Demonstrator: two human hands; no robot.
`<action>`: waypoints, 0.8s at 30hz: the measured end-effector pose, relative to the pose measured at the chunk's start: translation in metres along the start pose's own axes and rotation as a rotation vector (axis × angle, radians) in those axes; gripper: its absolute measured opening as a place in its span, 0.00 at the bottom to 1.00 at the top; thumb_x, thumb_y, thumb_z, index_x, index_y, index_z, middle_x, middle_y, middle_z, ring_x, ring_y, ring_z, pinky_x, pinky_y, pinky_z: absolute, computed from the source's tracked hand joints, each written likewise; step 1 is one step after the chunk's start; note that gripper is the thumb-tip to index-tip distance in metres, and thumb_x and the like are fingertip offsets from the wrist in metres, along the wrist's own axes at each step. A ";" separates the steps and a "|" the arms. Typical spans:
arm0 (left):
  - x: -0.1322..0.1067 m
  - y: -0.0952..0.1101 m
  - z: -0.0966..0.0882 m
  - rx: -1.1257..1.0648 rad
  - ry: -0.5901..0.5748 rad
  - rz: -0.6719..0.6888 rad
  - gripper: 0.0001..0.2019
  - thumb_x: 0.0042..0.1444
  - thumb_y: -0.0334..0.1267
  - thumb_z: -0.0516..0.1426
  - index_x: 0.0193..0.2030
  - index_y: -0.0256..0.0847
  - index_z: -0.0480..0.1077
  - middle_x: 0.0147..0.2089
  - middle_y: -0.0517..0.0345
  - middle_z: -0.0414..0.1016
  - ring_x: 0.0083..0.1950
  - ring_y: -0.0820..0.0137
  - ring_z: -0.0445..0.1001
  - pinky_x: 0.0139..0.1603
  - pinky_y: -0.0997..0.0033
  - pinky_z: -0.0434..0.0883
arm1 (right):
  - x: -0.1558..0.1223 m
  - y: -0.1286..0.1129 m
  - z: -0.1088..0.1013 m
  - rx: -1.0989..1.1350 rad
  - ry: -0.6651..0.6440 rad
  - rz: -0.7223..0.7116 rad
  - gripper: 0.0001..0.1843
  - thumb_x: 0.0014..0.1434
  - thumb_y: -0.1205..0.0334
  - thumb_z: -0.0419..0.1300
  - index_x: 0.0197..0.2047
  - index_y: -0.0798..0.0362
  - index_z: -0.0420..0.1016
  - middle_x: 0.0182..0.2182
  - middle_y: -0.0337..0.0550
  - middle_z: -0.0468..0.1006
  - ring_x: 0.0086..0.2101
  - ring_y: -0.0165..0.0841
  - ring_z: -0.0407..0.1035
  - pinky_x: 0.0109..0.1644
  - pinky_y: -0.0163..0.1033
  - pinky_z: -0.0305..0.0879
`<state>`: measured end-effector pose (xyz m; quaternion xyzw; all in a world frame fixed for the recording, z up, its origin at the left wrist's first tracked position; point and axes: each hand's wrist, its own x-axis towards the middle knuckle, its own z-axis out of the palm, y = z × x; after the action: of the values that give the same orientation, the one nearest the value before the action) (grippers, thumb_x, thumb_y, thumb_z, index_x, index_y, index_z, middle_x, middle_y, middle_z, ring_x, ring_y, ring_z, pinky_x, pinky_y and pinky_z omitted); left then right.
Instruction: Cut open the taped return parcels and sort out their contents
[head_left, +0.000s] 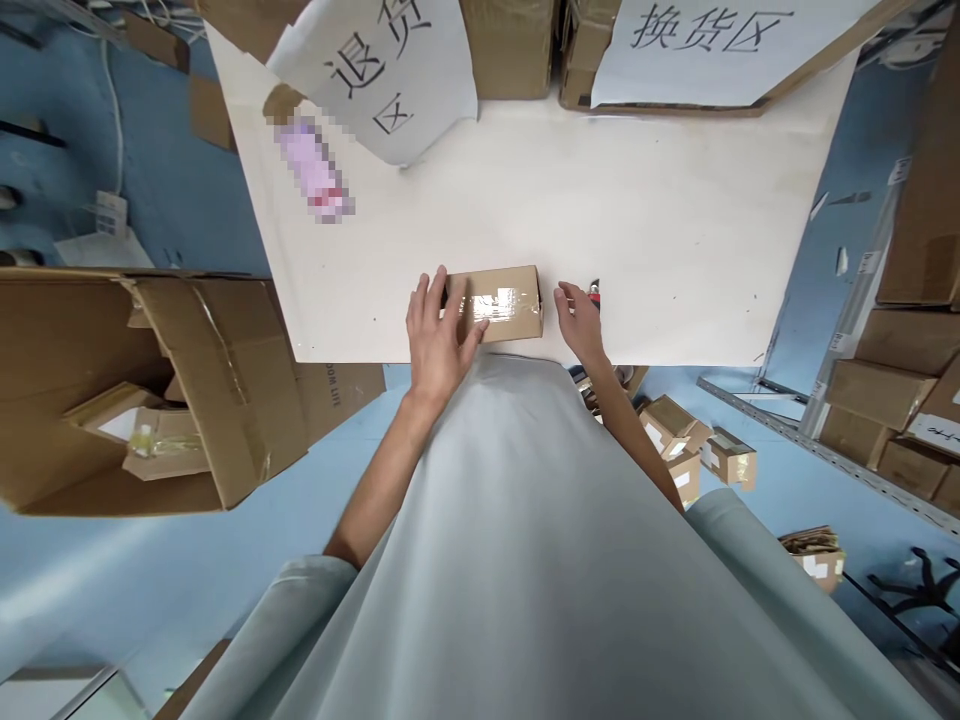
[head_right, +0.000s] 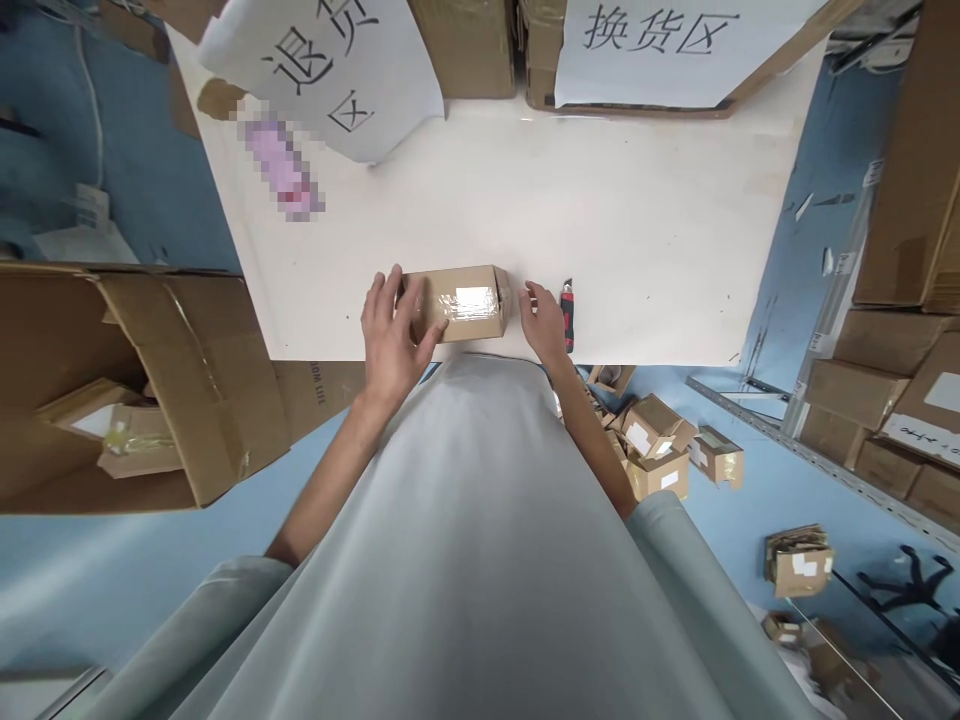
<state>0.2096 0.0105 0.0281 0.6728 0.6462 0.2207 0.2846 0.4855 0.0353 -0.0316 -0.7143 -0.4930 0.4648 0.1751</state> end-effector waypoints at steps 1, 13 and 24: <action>-0.003 0.001 0.002 0.002 0.000 0.000 0.30 0.76 0.59 0.60 0.79 0.54 0.70 0.88 0.45 0.61 0.91 0.42 0.51 0.88 0.24 0.53 | 0.001 0.003 -0.001 -0.003 -0.006 0.018 0.33 0.84 0.40 0.49 0.73 0.56 0.77 0.69 0.60 0.81 0.63 0.44 0.80 0.71 0.48 0.74; -0.022 -0.044 -0.046 -0.194 -0.023 -0.183 0.35 0.74 0.70 0.59 0.77 0.52 0.74 0.89 0.40 0.58 0.83 0.45 0.69 0.74 0.43 0.79 | 0.011 0.017 0.026 0.119 -0.171 0.212 0.29 0.77 0.51 0.63 0.73 0.58 0.77 0.67 0.62 0.84 0.62 0.44 0.82 0.69 0.52 0.78; -0.029 -0.112 -0.068 -0.438 -0.035 -0.332 0.44 0.64 0.76 0.64 0.76 0.47 0.76 0.88 0.36 0.60 0.83 0.40 0.70 0.75 0.40 0.79 | -0.001 -0.018 0.051 0.314 -0.184 0.146 0.28 0.69 0.51 0.69 0.68 0.55 0.81 0.68 0.59 0.84 0.66 0.46 0.80 0.68 0.53 0.79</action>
<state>0.0795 -0.0112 0.0054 0.4840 0.6795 0.2937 0.4667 0.4332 0.0320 -0.0445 -0.6666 -0.3752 0.6108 0.2043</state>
